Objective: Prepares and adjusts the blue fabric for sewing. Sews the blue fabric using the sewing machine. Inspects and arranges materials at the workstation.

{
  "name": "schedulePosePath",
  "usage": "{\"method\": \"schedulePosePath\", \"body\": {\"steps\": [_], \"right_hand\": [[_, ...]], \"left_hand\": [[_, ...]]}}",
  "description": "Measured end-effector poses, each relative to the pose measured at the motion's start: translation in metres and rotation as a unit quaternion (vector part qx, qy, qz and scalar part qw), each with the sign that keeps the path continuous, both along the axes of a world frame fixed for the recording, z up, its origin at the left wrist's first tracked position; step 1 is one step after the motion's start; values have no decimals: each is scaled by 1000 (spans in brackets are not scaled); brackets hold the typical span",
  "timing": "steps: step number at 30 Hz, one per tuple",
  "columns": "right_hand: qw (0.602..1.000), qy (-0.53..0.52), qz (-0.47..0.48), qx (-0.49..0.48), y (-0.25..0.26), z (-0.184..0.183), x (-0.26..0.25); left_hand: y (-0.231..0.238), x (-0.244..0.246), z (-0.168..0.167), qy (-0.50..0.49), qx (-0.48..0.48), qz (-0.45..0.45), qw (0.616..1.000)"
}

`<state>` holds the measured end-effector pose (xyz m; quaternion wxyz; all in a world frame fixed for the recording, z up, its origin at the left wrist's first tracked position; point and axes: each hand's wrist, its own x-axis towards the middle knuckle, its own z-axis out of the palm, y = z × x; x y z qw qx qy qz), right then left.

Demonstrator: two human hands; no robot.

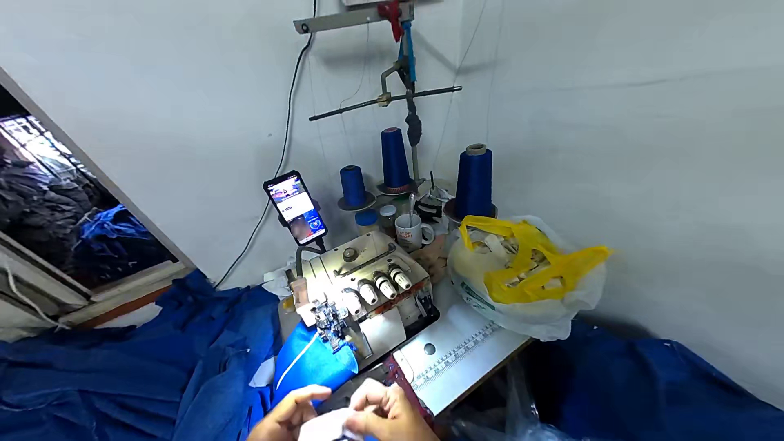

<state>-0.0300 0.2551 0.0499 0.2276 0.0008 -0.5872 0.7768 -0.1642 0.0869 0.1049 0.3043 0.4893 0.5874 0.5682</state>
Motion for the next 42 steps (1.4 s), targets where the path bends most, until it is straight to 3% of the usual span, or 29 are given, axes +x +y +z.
{"method": "schedulePosePath", "body": {"steps": [5,8,10,14,19,22,24,27,30,34,38,40,42], "right_hand": [[967,-71,-245,18,-11,13,-46],[949,-83,-303,21,-14,11,-58],[939,-31,-331,88,-15,4,-61],[928,-4,-323,188,-22,-5,-57],[945,3,-286,158,-31,-2,-50],[945,-9,-282,167,-33,-5,-47],[942,-27,-285,177,-32,-6,-45],[936,-37,-306,171,-29,-6,-46],[935,-58,-307,165,-20,-7,-47],[947,-106,-272,132,-11,-8,-47],[954,-91,-266,105,-14,-8,-47],[954,-87,-267,103,-15,-9,-47],[954,-92,-264,105,-14,-9,-47]], "left_hand": [[44,-47,18,228,-45,147,961],[65,-65,9,258,-30,179,949],[66,-72,0,239,-15,162,957],[53,-79,-13,287,23,86,954],[45,-67,-9,399,-14,93,912],[39,-62,0,475,-88,93,870],[39,-60,3,483,-113,94,863],[47,-58,3,490,-70,133,859],[57,-62,-2,419,-35,126,898],[53,-73,11,313,-111,37,942],[57,-79,13,306,9,1,952],[59,-77,9,293,16,5,956],[57,-74,1,339,-8,34,940]]}}
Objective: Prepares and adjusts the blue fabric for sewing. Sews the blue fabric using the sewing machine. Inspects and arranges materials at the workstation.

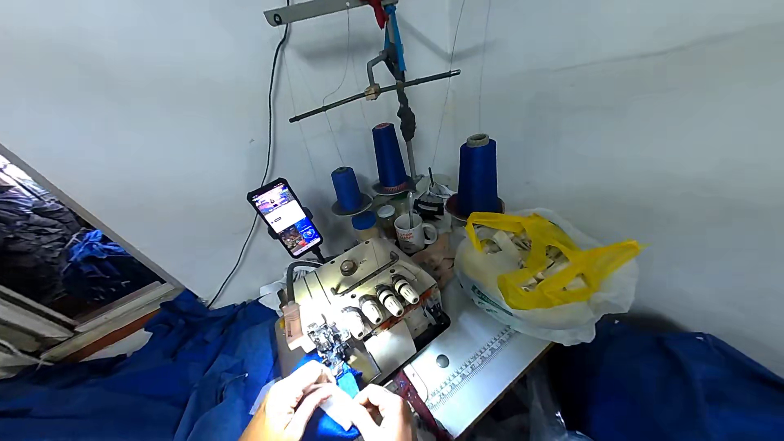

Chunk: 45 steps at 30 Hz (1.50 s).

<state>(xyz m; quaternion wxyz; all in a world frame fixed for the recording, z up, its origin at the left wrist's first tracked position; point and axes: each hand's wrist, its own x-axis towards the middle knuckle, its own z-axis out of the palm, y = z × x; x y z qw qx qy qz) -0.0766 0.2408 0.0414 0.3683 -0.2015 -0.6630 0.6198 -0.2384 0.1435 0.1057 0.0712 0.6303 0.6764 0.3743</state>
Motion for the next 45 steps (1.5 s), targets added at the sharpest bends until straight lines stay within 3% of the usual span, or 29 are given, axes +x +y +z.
{"method": "schedulePosePath", "body": {"steps": [3,5,9,13,22,35,37,40,42,45], "right_hand": [[1000,2,1,11,0,-1,0],[1000,2,-9,28,-1,-2,0],[999,-10,-29,35,-2,-2,-2],[996,14,-69,48,-5,-7,-5],[997,40,-63,25,-12,-15,-3],[994,-6,-38,100,-7,-5,3],[989,-1,-52,136,-9,-6,1],[961,-2,-77,267,-10,-9,-1],[936,-51,-74,340,-11,-6,1],[915,-128,-66,376,-15,13,7]], "left_hand": [[-5,7,-5,139,-14,82,987],[-5,8,-7,174,-23,130,976],[3,3,-14,142,-17,185,972],[10,3,-23,123,36,171,977],[-11,7,-24,112,-7,168,979],[0,23,-10,159,-67,246,954],[2,22,-10,152,-73,259,951],[3,19,-11,117,-77,265,954],[2,18,-13,98,-77,268,955],[6,27,-13,74,-57,295,951]]}}
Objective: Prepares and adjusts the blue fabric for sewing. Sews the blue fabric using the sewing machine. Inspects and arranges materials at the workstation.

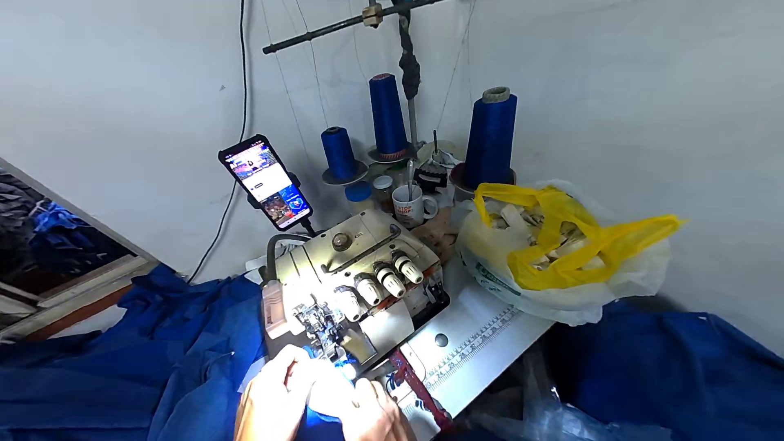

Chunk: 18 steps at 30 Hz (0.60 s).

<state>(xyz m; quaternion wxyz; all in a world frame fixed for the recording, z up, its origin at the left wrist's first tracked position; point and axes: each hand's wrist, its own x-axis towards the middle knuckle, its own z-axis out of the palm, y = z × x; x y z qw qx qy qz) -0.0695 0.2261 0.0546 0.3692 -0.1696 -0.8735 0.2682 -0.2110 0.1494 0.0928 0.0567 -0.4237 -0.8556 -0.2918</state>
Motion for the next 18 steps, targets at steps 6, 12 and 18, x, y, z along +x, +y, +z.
{"method": "schedulePosePath", "body": {"steps": [6,12,18], "right_hand": [[998,-42,-49,17,6,15,-15],[996,17,-76,33,7,6,-22],[997,30,-53,57,7,1,-20]], "left_hand": [[30,6,3,-4,17,98,995],[35,-1,-3,10,56,85,995],[34,-5,-4,7,68,64,996]]}}
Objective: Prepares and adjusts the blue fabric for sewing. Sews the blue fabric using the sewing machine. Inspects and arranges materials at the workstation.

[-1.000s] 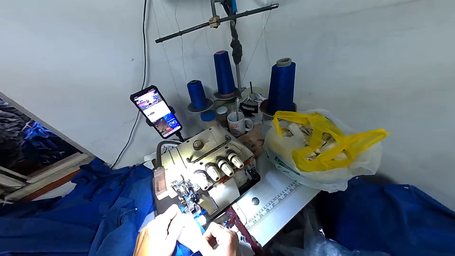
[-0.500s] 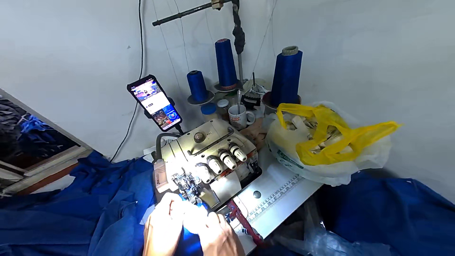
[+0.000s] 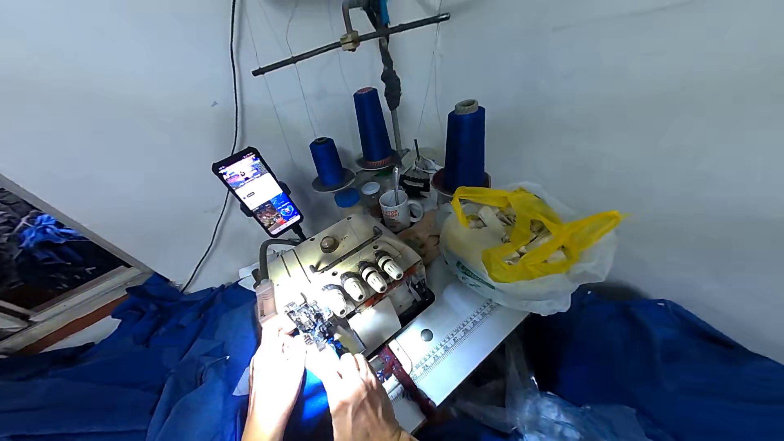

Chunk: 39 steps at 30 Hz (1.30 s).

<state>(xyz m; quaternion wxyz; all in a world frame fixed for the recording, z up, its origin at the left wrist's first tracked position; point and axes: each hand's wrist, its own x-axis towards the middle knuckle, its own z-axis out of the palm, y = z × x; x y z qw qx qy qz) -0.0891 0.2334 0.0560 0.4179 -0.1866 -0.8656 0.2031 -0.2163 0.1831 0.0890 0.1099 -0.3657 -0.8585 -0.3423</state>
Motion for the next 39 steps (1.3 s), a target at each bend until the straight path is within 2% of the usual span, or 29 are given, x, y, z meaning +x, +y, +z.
{"method": "schedulePosePath", "body": {"steps": [12,28,39], "right_hand": [[998,-22,-47,46,2,6,0],[998,-12,-46,39,5,9,0],[999,-38,-37,12,11,2,2]], "left_hand": [[1,-1,2,-20,4,-3,1000],[4,-1,7,-56,-23,20,998],[3,-6,4,-50,9,10,999]]}}
